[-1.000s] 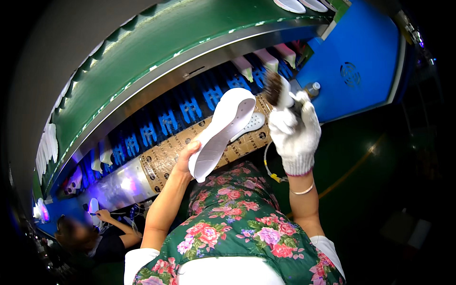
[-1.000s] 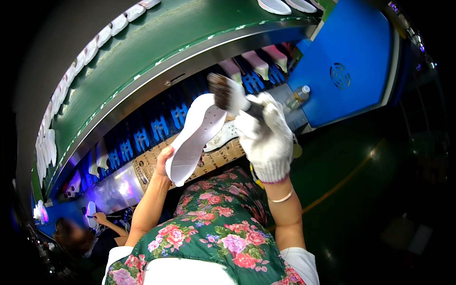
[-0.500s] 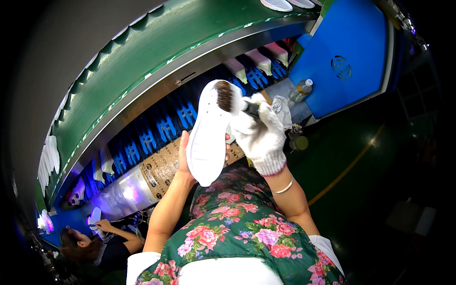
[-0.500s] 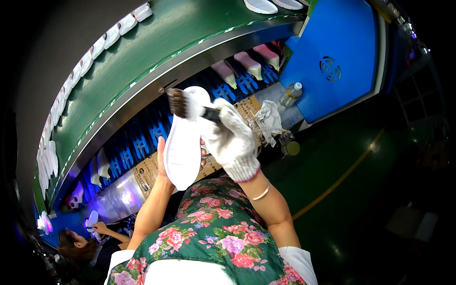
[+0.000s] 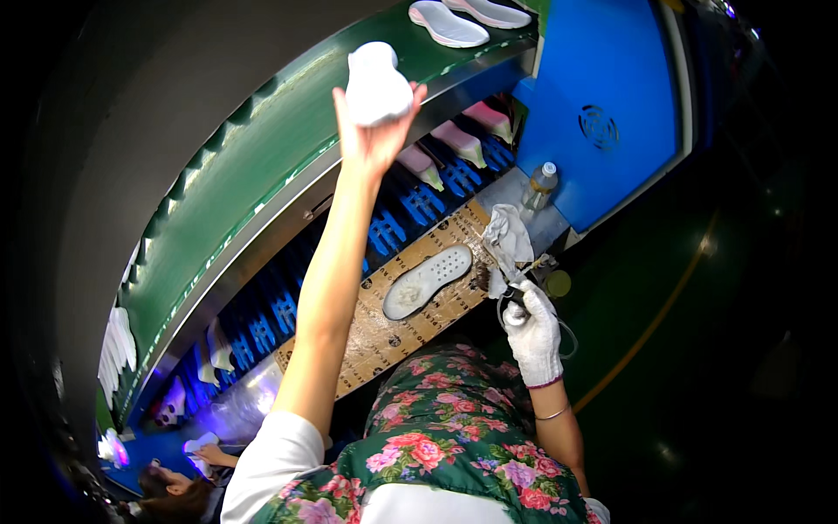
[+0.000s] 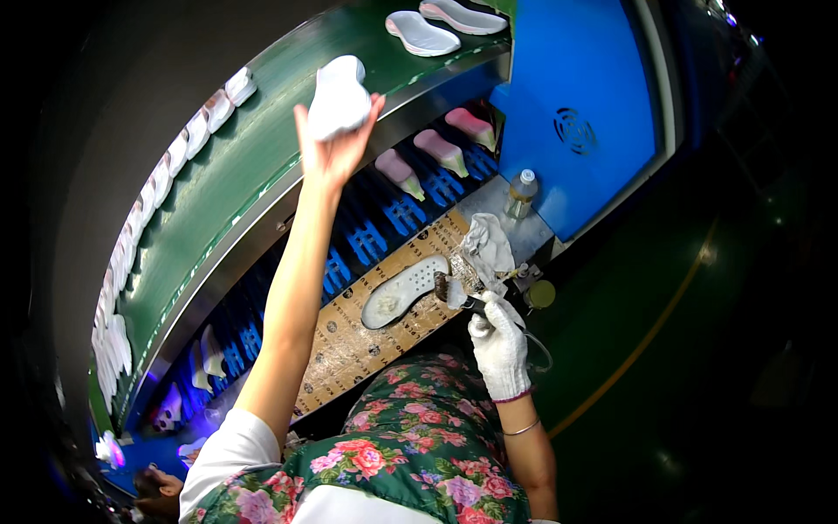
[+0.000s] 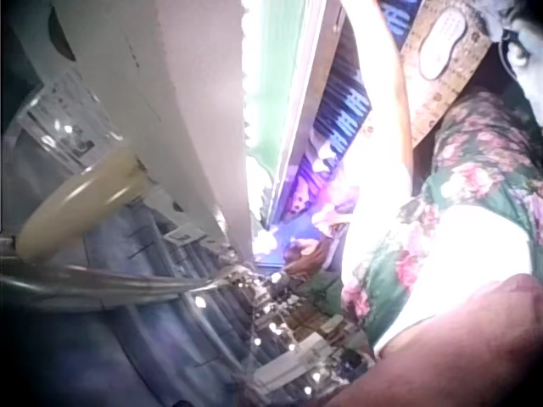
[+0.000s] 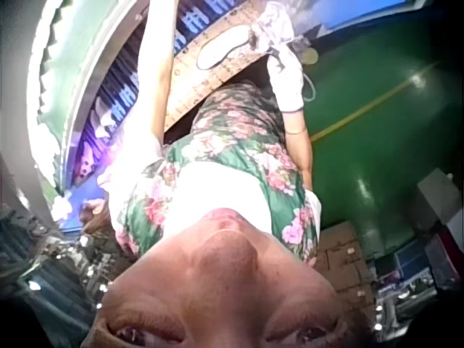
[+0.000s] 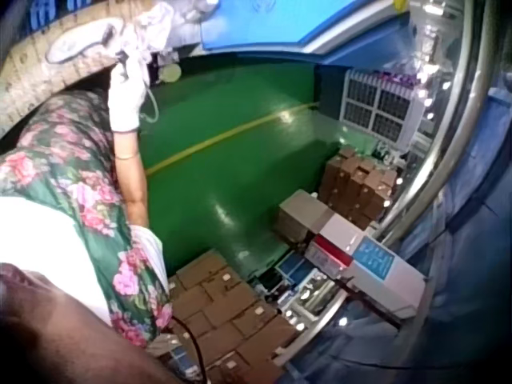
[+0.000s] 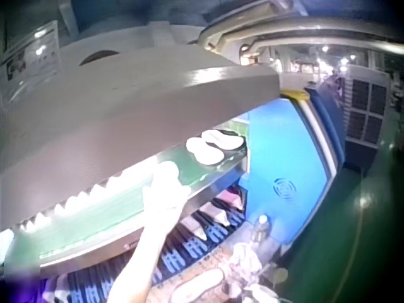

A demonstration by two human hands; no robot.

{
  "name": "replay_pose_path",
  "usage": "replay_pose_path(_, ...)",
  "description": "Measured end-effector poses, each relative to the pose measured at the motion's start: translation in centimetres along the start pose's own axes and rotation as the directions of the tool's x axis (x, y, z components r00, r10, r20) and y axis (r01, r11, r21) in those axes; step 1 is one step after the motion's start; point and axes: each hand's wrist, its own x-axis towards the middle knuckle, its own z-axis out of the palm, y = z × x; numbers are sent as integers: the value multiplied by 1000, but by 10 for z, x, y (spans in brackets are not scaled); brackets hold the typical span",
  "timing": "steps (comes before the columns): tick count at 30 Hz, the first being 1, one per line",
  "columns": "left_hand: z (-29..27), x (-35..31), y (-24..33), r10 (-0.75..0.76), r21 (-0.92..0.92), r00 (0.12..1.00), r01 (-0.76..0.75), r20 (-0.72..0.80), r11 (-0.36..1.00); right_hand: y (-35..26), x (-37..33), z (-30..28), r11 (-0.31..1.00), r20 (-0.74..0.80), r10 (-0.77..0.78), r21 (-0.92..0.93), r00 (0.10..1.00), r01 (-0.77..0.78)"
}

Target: The person applies adhesive to shoe soles using a brush applicator and places the soles onto an overhead conveyor belt.

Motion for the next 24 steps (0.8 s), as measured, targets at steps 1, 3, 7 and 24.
replay_pose_path(1, -11, 27, 4, 7, -121, 993, -22, -117, 992, 4, 1, -3, 998, -22, 14, -63, 1000, -16)
replay_pose_path(3, 4, 60, -5, -145, -411, 957, 30, -251, 911, 12, -3, -5, 997, -76, 22, -79, 997, -28)
replay_pose_path(7, 51, 48, -25, 28, -5, 936, -32, -351, 999, 30, -19, -3, 998, -136, 61, -26, 989, -65)
replay_pose_path(24, 6, 43, 29, 212, 825, 931, -138, 297, -547, 68, -25, 11, 965, -164, 231, -91, 959, -248)
